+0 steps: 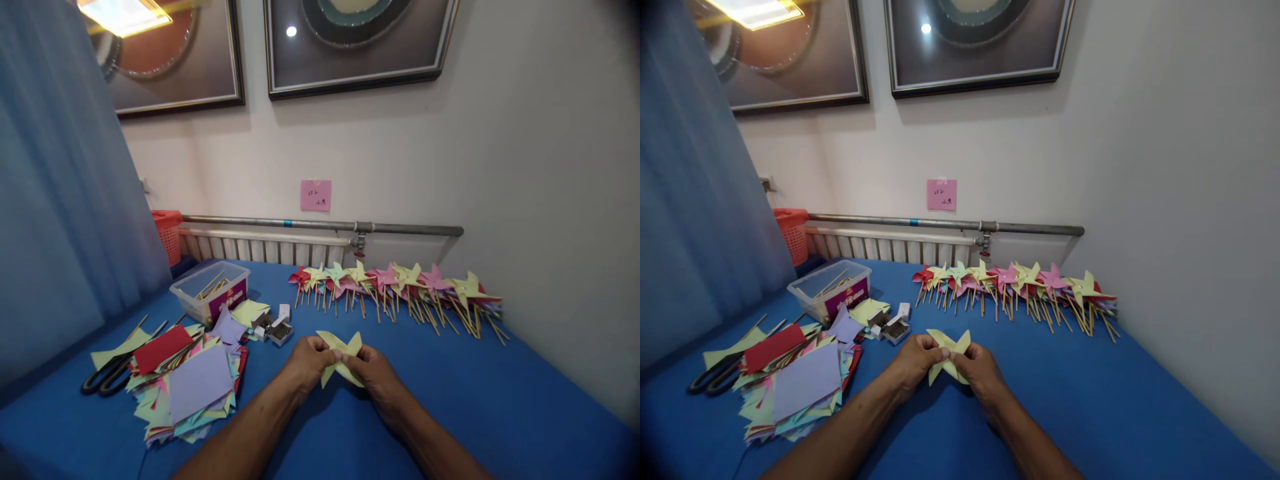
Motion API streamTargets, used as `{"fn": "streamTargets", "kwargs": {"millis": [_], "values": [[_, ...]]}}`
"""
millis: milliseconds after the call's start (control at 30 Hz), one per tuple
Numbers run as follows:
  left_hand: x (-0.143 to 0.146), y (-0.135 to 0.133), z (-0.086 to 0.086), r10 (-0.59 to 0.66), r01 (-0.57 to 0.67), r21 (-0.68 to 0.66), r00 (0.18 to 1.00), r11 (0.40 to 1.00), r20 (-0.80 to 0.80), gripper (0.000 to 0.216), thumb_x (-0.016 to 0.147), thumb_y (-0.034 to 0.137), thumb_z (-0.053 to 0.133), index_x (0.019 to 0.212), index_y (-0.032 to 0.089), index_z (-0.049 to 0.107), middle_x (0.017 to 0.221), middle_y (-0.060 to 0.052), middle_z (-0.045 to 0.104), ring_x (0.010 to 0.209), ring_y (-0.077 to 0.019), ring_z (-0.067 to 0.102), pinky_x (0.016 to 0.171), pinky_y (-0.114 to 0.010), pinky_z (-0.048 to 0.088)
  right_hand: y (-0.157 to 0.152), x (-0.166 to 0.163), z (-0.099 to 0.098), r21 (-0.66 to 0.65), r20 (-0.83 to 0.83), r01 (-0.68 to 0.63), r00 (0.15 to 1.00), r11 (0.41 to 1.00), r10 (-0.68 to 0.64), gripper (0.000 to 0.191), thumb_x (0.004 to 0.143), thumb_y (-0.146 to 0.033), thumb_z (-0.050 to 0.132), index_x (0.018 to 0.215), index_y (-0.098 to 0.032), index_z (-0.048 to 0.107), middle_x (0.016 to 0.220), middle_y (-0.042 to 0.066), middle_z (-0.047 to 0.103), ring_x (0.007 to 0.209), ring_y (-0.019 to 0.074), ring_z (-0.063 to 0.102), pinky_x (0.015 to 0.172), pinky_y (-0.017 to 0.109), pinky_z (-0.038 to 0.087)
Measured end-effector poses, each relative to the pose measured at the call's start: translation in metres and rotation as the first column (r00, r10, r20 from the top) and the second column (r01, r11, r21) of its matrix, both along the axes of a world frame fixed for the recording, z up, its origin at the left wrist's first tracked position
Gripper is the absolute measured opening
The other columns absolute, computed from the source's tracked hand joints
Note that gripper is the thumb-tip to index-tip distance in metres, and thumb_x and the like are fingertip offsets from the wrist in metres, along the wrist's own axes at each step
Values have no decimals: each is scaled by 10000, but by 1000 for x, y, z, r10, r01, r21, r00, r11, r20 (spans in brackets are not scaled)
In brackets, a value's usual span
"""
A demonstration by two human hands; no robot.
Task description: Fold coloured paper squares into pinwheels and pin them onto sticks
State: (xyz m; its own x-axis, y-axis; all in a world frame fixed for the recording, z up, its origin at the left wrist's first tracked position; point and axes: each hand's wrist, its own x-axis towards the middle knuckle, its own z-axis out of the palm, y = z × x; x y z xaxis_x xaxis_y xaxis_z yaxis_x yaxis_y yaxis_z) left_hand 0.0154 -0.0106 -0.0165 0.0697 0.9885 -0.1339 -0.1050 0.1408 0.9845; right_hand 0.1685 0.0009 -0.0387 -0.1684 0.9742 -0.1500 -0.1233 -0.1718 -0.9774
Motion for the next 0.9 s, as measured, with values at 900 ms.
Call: {"fn": "streamTargets", "kwargs": {"millis": [900], "values": [[5,0,-3,58,-58,19,998,998,13,267,569,313,789,589,155,574,501,28,555,456,-83,434,496,-232,338,-3,0,1,103,95,6,995,995,-16,415,617,-461,811,880,-148,739,586,14,664,579,185,585,569,278,430]]}}
